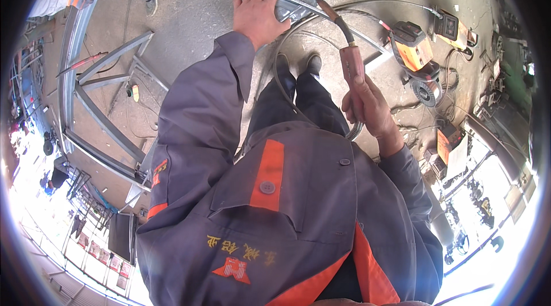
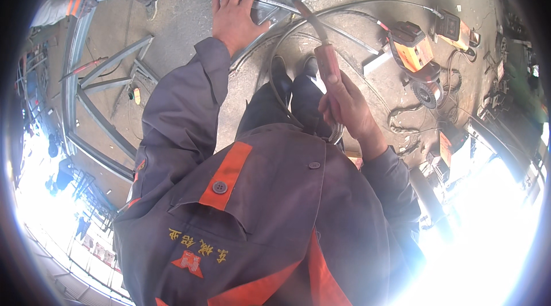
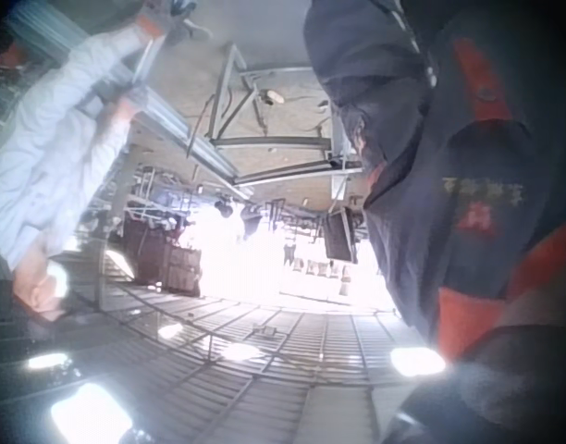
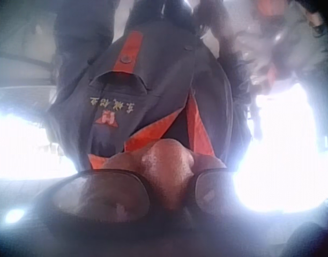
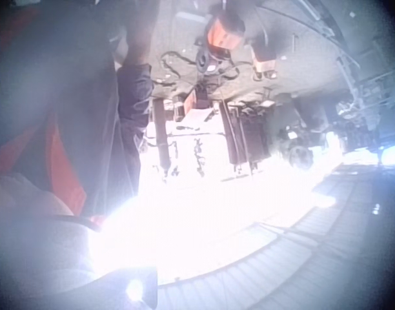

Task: The person welds a curved metal frame using a handheld welding torch, repeatedly positioning and tacking metal bars to the frame. They move around the structure, align pieces, and apply welds at multiple joints while another worker assists nearby.

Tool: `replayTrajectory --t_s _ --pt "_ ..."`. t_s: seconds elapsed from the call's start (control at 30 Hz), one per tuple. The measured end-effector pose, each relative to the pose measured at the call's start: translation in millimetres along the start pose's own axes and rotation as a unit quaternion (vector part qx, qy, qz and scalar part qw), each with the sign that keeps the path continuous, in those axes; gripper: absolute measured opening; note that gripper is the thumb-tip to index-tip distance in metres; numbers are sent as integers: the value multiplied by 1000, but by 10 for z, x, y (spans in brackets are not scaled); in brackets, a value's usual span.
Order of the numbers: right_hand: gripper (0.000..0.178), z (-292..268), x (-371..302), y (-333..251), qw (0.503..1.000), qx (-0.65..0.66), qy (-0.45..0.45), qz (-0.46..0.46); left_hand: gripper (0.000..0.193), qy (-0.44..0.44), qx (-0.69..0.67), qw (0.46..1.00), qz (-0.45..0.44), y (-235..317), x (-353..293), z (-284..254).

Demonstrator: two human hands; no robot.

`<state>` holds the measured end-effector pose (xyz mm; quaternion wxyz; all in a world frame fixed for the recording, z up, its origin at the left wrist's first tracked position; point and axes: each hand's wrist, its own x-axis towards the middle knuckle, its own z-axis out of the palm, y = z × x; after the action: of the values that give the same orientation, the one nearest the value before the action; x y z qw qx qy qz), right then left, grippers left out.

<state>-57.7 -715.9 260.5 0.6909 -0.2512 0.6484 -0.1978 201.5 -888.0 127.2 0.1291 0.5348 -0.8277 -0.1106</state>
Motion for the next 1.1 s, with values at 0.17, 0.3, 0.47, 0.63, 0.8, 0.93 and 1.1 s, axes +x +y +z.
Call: replayTrajectory --t_s 0.17,0.3,0.47,0.63,0.8,0.93,1.1 --pt "73 9 -38 16 1000 -14 -5 2 76 -22 17 1000 0 3 14 -9" --pt "74 10 -31 30 1000 -22 -7 8 75 -17 24 1000 9 -1 14 0" --pt "74 32 -9 27 999 -27 -13 14 73 -13 21 999 21 -3 0 -7" --pt "65 87 -10 -2 999 -31 -11 26 69 -7 31 999 27 -2 24 8" --pt "65 120 -1 1 999 -32 -10 27 66 14 31 999 31 -4 19 32" --pt "66 128 16 22 999 -34 -13 29 64 19 26 999 29 2 25 38" --pt "68 117 12 4 999 -36 -11 29 61 13 17 1000 23 23 44 32"
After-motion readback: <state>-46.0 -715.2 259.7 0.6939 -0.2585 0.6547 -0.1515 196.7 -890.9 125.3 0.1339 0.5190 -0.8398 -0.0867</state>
